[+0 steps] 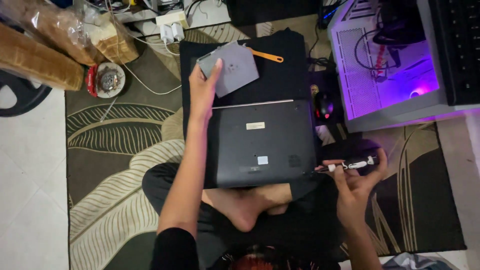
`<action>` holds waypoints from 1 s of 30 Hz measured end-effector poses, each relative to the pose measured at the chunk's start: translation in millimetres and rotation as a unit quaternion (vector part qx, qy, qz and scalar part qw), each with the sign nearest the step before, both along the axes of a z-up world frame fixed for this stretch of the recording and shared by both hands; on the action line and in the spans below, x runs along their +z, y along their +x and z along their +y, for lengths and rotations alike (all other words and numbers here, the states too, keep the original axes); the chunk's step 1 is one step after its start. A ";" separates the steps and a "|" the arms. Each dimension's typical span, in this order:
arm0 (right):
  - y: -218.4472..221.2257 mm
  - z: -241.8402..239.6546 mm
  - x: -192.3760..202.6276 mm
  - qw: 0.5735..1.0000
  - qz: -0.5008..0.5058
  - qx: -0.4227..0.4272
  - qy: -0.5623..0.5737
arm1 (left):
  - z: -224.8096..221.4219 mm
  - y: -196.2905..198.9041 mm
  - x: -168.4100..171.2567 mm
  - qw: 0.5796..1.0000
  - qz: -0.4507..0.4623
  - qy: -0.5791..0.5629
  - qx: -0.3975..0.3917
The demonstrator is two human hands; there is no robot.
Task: Reattaching a small component panel to the underside of a laptop using a precision screwdriver.
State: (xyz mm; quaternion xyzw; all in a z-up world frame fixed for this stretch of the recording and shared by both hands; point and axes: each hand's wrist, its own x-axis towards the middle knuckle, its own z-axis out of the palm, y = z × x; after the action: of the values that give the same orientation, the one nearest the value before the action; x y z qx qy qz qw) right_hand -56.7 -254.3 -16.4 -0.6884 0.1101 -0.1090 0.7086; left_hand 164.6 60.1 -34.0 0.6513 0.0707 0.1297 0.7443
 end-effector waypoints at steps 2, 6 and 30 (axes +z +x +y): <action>1.4 1.7 6.2 1.000 0.013 0.002 -0.003 | 4.6 4.9 -0.2 0.999 0.001 0.020 -0.038; 3.5 4.8 7.6 0.999 0.034 0.011 -0.012 | 10.5 14.4 -11.9 0.994 0.013 0.049 -0.096; 197.9 63.0 -17.2 0.709 -0.143 0.215 -0.656 | -1.8 -80.1 8.9 0.937 0.151 -0.313 -0.032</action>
State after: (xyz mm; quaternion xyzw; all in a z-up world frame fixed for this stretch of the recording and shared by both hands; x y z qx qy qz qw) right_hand 141.2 -191.3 -33.6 -0.9611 -0.2432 -0.0958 0.0896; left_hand 84.5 58.3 -25.2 0.3996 0.1986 -0.0230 0.8946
